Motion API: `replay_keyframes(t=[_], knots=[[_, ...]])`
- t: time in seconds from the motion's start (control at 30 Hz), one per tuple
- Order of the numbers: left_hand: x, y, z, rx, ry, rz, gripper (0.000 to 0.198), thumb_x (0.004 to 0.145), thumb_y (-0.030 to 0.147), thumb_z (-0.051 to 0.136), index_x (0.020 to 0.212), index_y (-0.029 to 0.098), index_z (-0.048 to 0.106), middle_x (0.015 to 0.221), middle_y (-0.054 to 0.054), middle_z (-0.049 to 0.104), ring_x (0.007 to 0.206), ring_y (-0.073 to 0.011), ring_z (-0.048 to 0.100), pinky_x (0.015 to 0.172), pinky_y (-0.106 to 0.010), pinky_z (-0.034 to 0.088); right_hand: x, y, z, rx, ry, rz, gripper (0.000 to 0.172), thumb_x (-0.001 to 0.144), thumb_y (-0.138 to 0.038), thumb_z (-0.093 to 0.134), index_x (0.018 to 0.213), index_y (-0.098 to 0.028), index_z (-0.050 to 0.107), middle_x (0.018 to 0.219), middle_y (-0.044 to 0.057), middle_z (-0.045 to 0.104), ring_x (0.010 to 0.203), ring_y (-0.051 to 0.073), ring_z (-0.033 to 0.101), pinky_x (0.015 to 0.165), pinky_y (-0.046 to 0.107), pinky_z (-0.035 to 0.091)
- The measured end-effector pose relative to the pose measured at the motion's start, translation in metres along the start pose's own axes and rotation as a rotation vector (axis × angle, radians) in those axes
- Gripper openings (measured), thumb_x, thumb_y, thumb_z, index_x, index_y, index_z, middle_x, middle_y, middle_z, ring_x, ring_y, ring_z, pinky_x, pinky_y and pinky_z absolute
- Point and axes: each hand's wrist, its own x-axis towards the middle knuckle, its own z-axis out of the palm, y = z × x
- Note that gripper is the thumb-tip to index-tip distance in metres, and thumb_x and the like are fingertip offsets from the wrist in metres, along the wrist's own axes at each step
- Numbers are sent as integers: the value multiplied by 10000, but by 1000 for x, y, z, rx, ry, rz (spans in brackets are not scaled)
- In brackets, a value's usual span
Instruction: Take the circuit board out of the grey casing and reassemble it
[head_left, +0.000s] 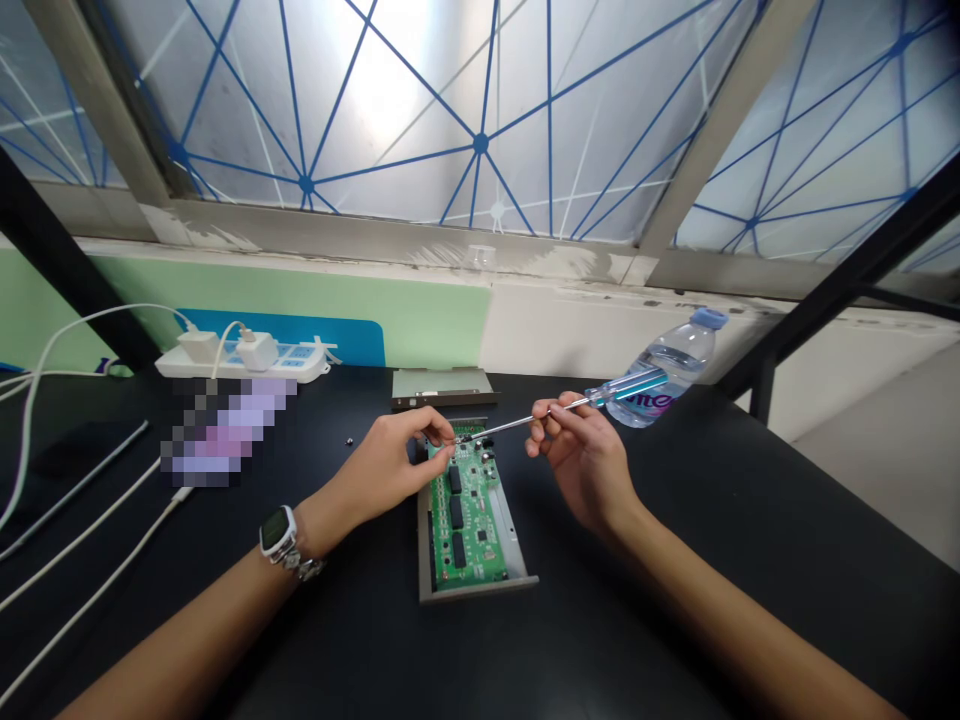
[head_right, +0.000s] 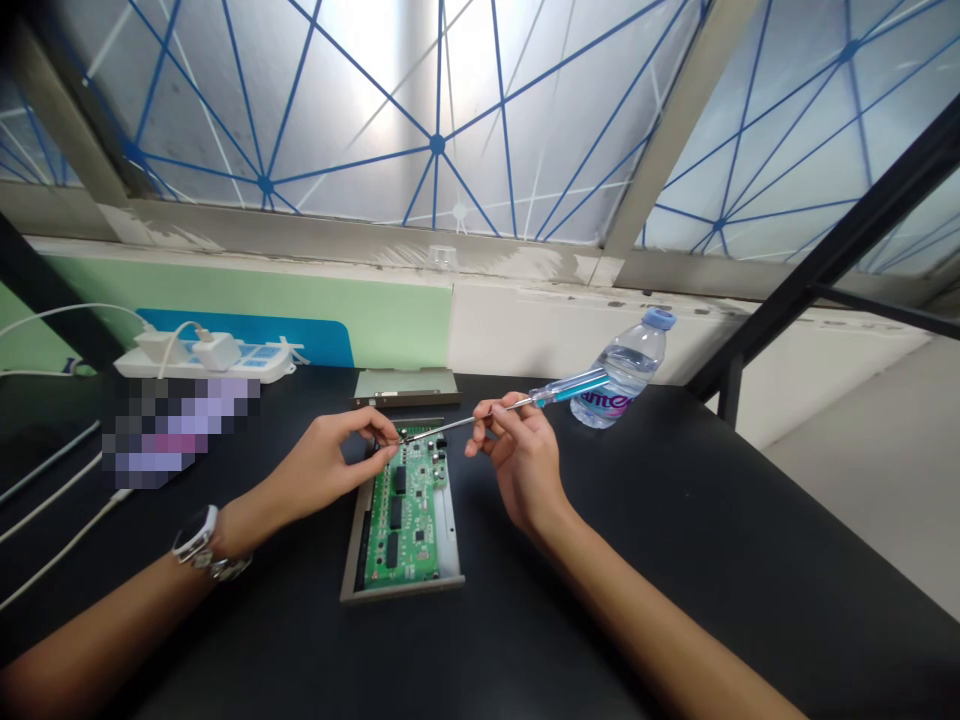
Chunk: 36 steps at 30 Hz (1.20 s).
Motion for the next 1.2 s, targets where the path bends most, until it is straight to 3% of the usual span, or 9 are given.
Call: replay_keyframes(t=[0.67, 1.2], knots=[[0, 5, 4, -31, -10, -123, 74, 878, 263, 670, 864, 205, 714, 901, -10, 758, 857, -168, 688, 795, -302, 506, 0, 1, 0, 45, 18, 30, 178, 773, -124, 687, 808, -214, 538, 777, 8, 662, 617, 147, 548, 518, 267, 498], [0, 4, 4, -61, 52, -79, 85, 875, 203, 629, 846, 194, 708, 828, -1, 727, 785, -141, 649, 737, -283, 471, 0, 2, -2, 31, 13, 17, 193, 759, -136, 704, 813, -221, 539, 784, 6, 663, 622, 150, 550, 521, 273, 498]])
